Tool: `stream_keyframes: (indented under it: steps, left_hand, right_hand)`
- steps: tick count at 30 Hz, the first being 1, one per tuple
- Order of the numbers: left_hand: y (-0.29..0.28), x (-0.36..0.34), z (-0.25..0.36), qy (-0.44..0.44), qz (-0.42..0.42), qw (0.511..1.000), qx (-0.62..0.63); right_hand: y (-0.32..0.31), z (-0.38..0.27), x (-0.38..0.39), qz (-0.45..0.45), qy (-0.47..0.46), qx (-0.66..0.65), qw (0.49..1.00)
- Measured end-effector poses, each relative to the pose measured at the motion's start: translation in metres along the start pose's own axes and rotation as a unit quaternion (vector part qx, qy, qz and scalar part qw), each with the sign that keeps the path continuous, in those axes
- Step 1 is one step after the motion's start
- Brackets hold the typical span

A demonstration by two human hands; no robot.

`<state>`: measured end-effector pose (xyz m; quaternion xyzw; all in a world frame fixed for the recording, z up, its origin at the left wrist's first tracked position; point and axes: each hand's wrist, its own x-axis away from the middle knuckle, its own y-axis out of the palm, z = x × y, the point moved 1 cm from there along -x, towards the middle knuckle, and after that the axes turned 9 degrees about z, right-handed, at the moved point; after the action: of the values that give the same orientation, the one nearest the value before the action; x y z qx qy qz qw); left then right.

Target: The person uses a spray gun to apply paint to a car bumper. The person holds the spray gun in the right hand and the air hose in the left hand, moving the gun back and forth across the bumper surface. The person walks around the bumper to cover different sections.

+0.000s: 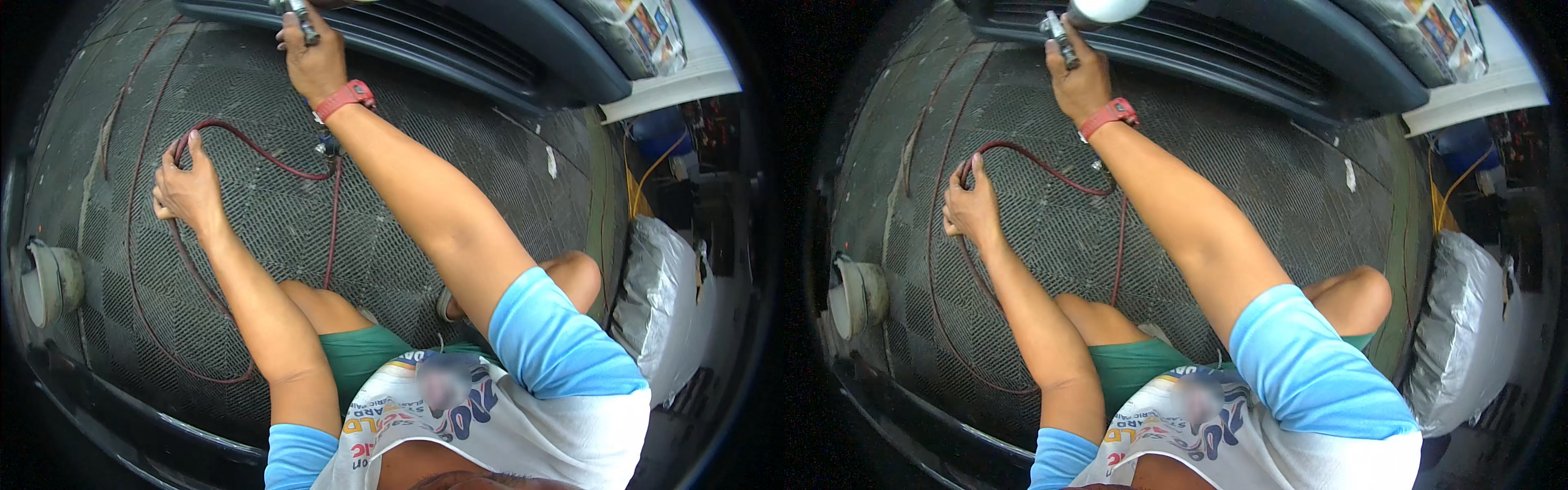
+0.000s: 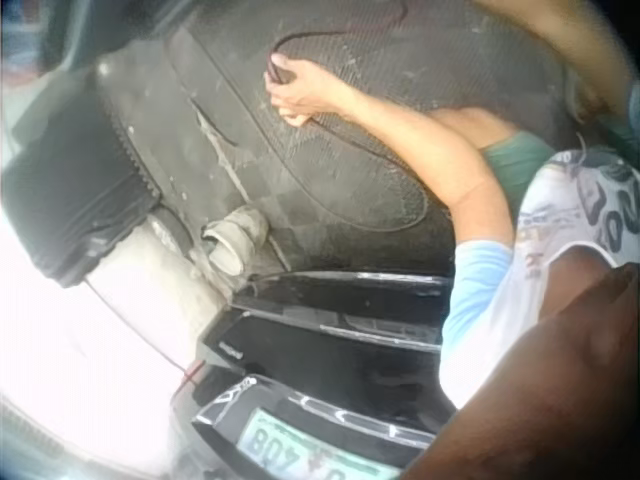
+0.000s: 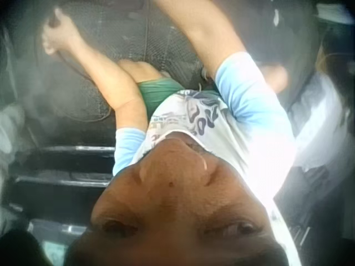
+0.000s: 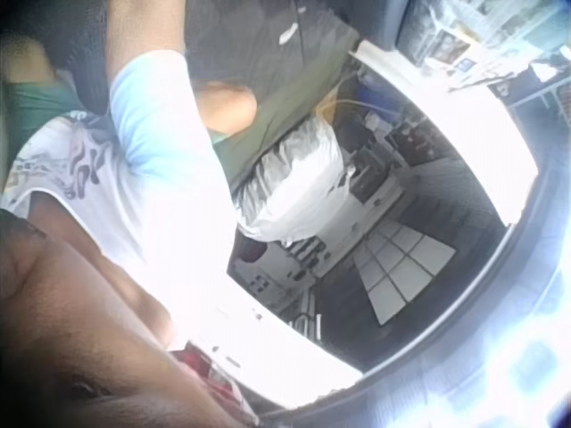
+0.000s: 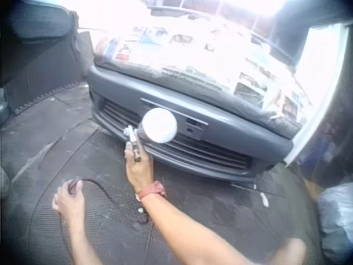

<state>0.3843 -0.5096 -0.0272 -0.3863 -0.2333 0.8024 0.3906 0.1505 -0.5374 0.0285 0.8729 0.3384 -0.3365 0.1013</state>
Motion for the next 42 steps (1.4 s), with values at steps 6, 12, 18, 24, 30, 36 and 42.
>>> stream_keyframes:
  steps: [6,12,18,24,30,36,42]
  left_hand:
    - [0.015,0.016,0.026,0.041,-0.158,0.986,0.019]
    - [0.043,0.036,0.061,0.090,-0.263,0.957,0.083]
    - [0.055,0.055,0.093,0.109,-0.339,0.928,0.108]
    - [0.064,0.058,0.095,0.109,-0.315,0.936,0.116]
    - [0.053,0.043,0.081,0.094,-0.215,0.967,0.100]
    - [0.047,0.033,0.064,0.066,-0.136,0.977,0.152]
    - [0.046,0.039,0.078,0.077,-0.163,0.978,0.104]
  right_hand:
    - [-0.087,0.046,0.037,0.093,-0.020,0.006,0.995]
    - [-0.235,0.038,0.051,0.261,0.059,0.076,0.961]
    - [-0.343,0.037,0.025,0.384,0.075,0.174,0.904]
    - [-0.348,0.065,0.025,0.377,0.068,0.234,0.894]
    - [-0.274,0.079,0.026,0.390,0.036,0.076,0.917]
    - [-0.271,0.102,-0.010,0.492,0.077,0.031,0.867]
    - [-0.314,0.127,-0.007,0.567,0.072,0.135,0.809]
